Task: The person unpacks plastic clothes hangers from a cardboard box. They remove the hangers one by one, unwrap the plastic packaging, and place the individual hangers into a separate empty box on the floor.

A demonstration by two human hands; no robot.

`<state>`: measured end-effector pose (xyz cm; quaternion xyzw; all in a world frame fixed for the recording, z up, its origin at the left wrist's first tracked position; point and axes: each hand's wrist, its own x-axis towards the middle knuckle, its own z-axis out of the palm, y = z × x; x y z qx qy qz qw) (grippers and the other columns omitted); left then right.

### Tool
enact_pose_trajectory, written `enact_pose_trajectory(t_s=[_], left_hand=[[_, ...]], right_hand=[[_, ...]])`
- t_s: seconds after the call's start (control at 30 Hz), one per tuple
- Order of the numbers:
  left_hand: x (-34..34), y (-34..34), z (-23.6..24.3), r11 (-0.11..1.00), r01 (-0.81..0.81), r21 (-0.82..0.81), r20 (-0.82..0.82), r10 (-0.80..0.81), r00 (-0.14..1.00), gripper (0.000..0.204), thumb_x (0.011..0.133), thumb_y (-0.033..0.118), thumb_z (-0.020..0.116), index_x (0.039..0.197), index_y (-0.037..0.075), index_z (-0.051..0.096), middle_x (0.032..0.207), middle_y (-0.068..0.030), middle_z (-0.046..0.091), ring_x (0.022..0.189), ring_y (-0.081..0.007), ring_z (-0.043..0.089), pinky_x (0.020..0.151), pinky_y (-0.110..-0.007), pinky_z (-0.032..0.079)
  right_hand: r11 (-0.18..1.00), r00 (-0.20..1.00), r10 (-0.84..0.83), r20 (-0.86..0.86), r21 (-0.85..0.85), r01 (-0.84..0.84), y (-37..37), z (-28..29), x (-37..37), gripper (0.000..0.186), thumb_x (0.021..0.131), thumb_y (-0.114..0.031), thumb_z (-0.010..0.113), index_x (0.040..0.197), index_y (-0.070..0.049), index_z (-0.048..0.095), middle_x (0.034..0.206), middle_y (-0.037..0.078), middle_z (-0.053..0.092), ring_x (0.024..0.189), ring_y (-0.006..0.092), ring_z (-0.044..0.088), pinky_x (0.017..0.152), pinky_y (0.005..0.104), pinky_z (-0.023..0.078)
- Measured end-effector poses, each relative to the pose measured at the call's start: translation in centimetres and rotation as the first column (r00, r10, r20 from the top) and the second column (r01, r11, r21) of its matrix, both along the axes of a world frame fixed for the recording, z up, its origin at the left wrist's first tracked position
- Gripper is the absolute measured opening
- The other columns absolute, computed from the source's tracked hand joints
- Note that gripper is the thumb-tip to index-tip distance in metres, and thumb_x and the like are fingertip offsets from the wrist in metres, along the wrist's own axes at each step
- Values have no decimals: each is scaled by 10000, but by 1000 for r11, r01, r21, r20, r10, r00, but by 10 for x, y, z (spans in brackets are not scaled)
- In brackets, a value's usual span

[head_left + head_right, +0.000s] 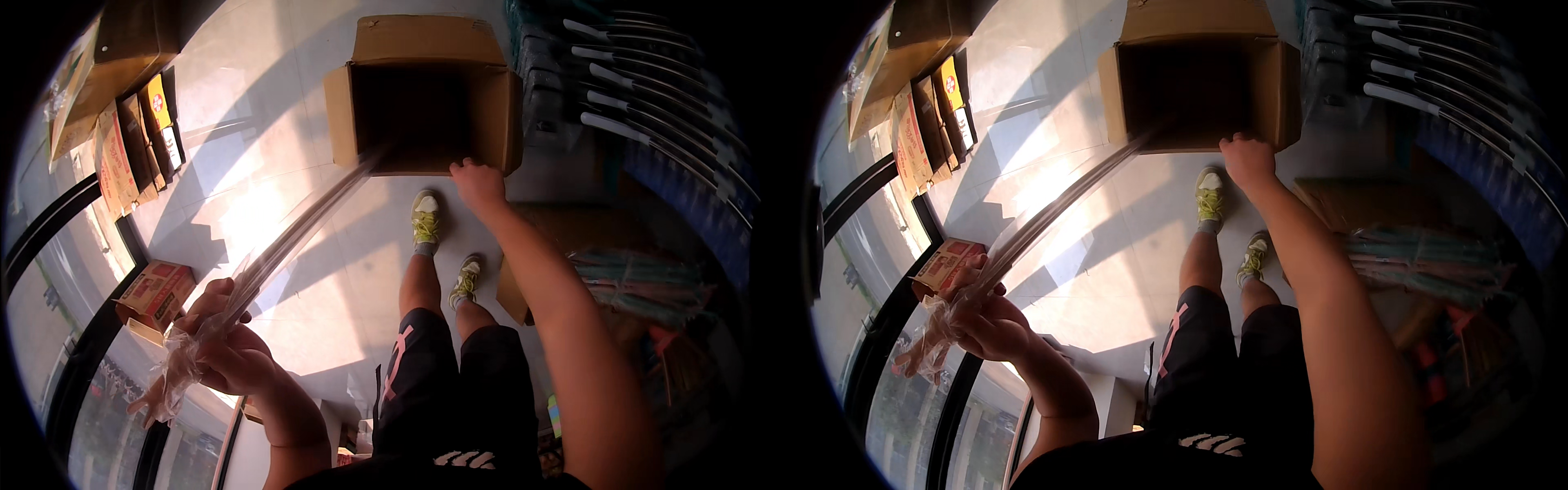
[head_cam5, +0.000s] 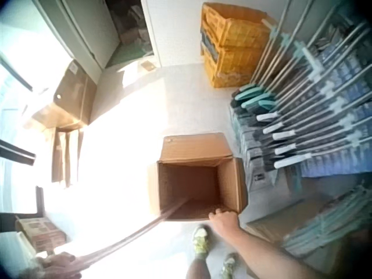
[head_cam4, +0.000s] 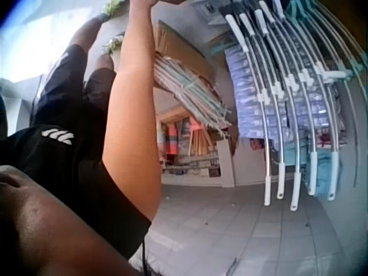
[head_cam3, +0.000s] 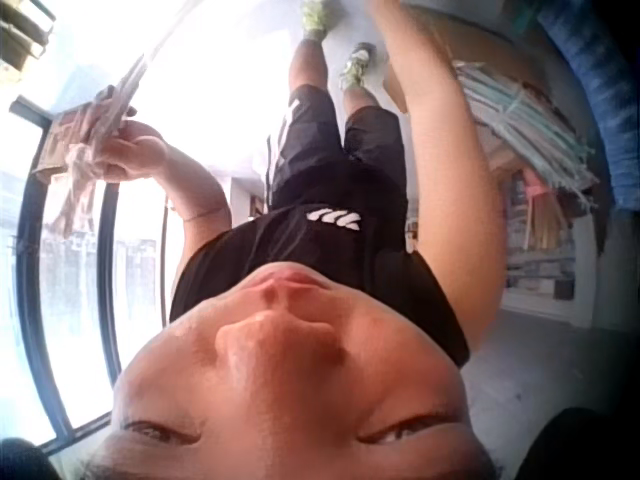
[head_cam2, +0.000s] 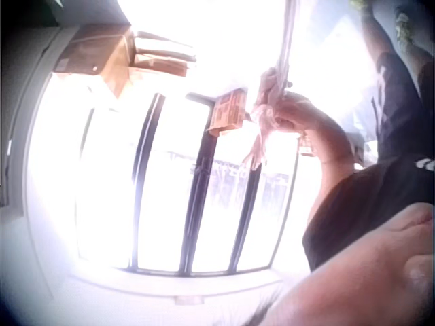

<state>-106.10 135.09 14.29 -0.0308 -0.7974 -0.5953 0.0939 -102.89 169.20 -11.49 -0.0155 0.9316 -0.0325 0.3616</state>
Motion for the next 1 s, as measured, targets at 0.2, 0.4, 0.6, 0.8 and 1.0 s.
enact_pose_trajectory(t_s=[0.2,0.4,0.6,0.8,1.0], left_hand=[[68,42,5,998,35,-51,-18,-36,999,333,983,314,462,1059,-9,474,890,-204,614,873,-345,628,755,-438,533],[132,35,19,982,-41,-184,49,51,998,254,936,124,471,1074,-89,483,1021,-215,609,962,-301,615,895,-424,498],[209,22,21,967,-205,-153,171,230,958,215,880,58,479,1049,-74,480,1027,-215,606,965,-282,611,922,-409,489],[267,12,19,979,-169,-113,193,189,963,183,852,46,479,999,-50,530,978,-191,613,973,-291,601,942,-435,474],[291,9,-10,978,80,-194,179,-45,983,275,847,118,613,1060,-17,501,1100,-198,588,1086,-328,564,953,-465,453]], right_hand=[[999,1000,0,30,-49,1,-30,13,107,174,846,-158,529,956,-130,660,878,102,660,789,282,692,623,404,559],[998,999,3,-41,-62,-5,-29,6,187,182,878,-277,571,992,-164,656,821,90,658,728,295,685,620,423,548],[994,997,36,-66,-100,-42,-10,24,231,171,879,-158,502,946,-132,657,856,97,678,788,290,691,657,410,538],[986,998,-56,-15,-156,53,-5,22,302,172,870,-198,526,993,-130,626,910,109,648,821,308,672,678,435,537],[984,990,-139,31,-109,142,-13,10,342,209,866,-185,515,1035,-116,618,985,113,629,836,317,664,768,458,508]])
